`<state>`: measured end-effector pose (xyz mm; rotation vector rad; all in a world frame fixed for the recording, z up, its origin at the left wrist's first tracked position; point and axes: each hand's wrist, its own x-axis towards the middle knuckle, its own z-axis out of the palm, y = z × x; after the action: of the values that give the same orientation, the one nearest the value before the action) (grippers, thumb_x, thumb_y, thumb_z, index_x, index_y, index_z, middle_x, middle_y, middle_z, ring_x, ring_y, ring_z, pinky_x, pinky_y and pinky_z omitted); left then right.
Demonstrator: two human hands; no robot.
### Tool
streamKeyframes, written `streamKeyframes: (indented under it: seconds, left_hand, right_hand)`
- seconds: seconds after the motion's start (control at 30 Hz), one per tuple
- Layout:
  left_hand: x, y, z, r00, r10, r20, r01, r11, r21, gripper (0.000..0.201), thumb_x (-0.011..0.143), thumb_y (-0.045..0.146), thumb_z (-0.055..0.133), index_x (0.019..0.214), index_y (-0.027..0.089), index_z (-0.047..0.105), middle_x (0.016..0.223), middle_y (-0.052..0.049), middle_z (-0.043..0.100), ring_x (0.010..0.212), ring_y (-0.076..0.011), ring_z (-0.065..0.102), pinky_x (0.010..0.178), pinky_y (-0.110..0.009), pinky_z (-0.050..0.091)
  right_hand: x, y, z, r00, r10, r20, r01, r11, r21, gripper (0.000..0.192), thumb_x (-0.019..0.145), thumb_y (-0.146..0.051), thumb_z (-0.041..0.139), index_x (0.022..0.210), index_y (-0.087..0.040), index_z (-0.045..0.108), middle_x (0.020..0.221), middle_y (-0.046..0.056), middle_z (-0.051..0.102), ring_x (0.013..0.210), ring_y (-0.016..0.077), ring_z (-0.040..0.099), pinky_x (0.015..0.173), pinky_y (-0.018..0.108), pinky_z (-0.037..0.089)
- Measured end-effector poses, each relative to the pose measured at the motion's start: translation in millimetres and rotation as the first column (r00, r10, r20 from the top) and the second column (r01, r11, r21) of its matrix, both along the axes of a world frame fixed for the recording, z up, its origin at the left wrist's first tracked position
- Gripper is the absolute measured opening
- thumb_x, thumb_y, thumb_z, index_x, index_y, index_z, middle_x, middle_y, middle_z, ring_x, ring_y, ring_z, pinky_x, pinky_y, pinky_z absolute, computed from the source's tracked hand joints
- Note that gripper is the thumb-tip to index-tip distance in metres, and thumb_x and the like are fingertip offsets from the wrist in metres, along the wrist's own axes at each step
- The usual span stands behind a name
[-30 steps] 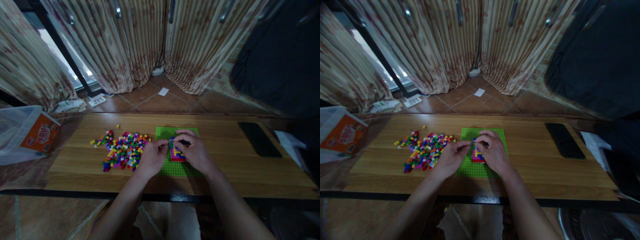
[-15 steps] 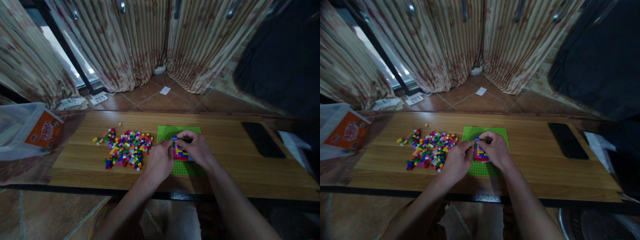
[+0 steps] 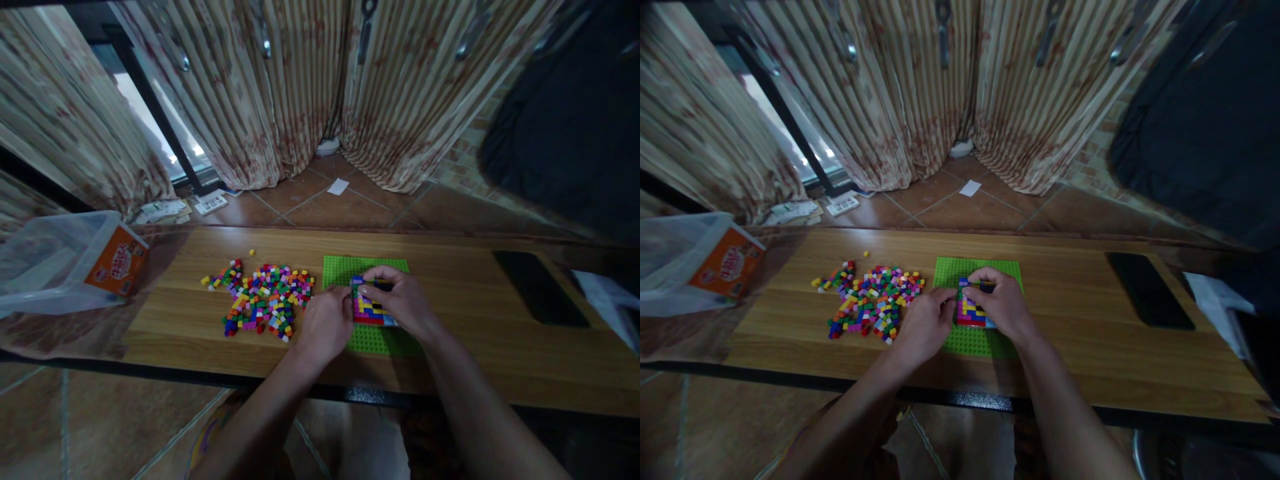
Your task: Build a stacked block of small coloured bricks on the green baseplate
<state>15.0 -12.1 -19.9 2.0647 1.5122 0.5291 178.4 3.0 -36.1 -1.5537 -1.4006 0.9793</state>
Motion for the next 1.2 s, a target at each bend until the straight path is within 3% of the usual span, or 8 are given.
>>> streamKeyframes:
  seconds: [0.13,0.4,0.57,0.73,0.97,1.2]
  left_hand:
    - [-12.7,8.5,0.5,0.998,0.056,0.022,-0.055,0.998,-0.016,0.028,0.089,0.015,0.049,0.101,0.020,0.074,0.093,-0.006,0.076,0.082,-0.0185,0.070,0.075,-0.027,0.051]
    - [-61.6,34.1,0.5,0.987,0.150,0.057,-0.152,0.988,0.035,0.028,0.083,0.010,0.050,0.090,0.017,0.075,0.088,-0.006,0.077,0.083,-0.0184,0.069,0.076,-0.027,0.051]
    - [-87.2,39.7,-1.1,0.997,0.007,0.072,-0.008,1.000,0.001,0.027,0.078,0.007,0.051,0.080,0.018,0.075,0.083,-0.003,0.076,0.079,-0.0163,0.069,0.075,-0.026,0.052]
    - [-90.9,29.3,9.2,0.981,-0.195,0.001,0.195,0.979,-0.058,0.030,0.070,0.005,0.053,0.080,0.023,0.075,0.087,-0.001,0.075,0.077,-0.0151,0.068,0.072,-0.025,0.052]
    - [-87.8,23.7,10.1,0.948,-0.290,-0.129,0.284,0.957,-0.063,0.038,0.063,0.001,0.050,0.079,0.024,0.076,0.090,-0.003,0.073,0.083,-0.0182,0.067,0.078,-0.028,0.051]
    - [-83.2,22.6,9.8,0.936,-0.310,-0.168,0.303,0.951,-0.063,0.029,0.067,0.002,0.052,0.072,0.021,0.073,0.085,-0.004,0.067,0.079,-0.0173,0.063,0.075,-0.028,0.048]
  right_hand:
    - [4.2,-0.6,-0.8,0.994,-0.060,-0.090,0.062,0.998,0.018,0.029,0.069,-0.043,0.073,0.088,-0.021,0.072,0.087,0.004,0.073,0.074,0.0188,0.064,0.070,0.034,0.050]
    - [9.6,4.8,-0.3,0.933,-0.325,-0.154,0.347,0.926,0.147,0.019,0.071,-0.039,0.071,0.073,-0.020,0.071,0.074,0.003,0.071,0.071,0.0179,0.063,0.070,0.033,0.049]
    - [9.0,3.7,0.7,0.926,-0.346,-0.147,0.367,0.918,0.150,0.016,0.071,-0.037,0.072,0.072,-0.021,0.072,0.073,0.001,0.072,0.069,0.0175,0.064,0.071,0.033,0.050]
    - [8.6,1.9,-0.8,0.945,-0.313,-0.094,0.324,0.933,0.157,0.015,0.074,-0.037,0.070,0.073,-0.022,0.072,0.076,0.002,0.073,0.073,0.0190,0.065,0.073,0.034,0.050]
    - [7.8,1.9,-1.9,0.949,-0.302,-0.091,0.313,0.937,0.155,0.015,0.074,-0.036,0.070,0.073,-0.022,0.072,0.076,0.002,0.072,0.072,0.0190,0.064,0.072,0.034,0.050]
    - [7.2,2.7,-3.3,0.956,-0.286,-0.071,0.294,0.943,0.157,0.014,0.076,-0.036,0.069,0.074,-0.022,0.072,0.075,0.001,0.072,0.071,0.0181,0.064,0.070,0.033,0.049]
